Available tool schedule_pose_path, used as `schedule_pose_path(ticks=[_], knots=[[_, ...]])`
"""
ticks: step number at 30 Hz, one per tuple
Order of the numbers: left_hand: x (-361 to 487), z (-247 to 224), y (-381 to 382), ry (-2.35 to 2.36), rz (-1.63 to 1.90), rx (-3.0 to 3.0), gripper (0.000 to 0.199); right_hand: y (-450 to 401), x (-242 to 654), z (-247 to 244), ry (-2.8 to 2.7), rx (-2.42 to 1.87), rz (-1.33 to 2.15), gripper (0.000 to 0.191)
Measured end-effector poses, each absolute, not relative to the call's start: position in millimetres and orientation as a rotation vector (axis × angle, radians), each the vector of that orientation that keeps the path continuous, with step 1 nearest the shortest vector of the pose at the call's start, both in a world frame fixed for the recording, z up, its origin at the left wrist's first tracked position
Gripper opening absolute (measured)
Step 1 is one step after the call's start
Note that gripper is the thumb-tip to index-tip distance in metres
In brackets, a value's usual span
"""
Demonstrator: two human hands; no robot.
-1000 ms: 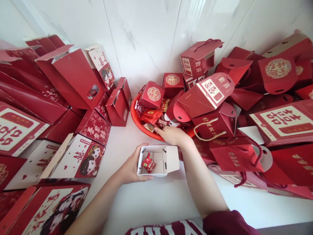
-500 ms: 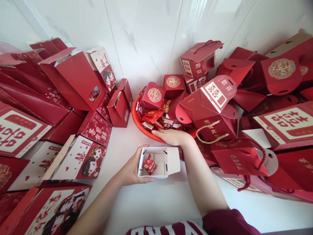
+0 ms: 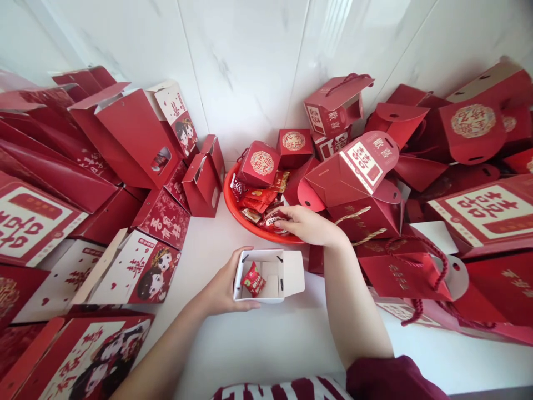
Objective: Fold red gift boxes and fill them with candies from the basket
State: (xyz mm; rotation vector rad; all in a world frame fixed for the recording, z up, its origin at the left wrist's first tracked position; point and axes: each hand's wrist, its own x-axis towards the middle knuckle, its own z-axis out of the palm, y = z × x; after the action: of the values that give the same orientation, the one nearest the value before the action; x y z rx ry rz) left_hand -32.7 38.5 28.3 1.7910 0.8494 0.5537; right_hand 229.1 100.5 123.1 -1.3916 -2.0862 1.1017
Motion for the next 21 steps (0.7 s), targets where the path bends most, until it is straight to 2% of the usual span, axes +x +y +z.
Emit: schedule_pose_path(ticks=[12,15,21], knots=[[-31.9,31.7,37.8,0.837,0.539,1.731,0.105,93.8,229.8,132.6,-1.807,-1.472,0.802,0.029],[-31.7,31.7,37.9,0.845,0.543,1.744,0.104,85.3,226.3,141.9,-1.812,-1.395,0.845,0.030],[-30.8,30.9,37.7,0.832,0.554,1.730,0.103,68.2,217.6,150.9,-2.086,-1.252,1.081,0.017]])
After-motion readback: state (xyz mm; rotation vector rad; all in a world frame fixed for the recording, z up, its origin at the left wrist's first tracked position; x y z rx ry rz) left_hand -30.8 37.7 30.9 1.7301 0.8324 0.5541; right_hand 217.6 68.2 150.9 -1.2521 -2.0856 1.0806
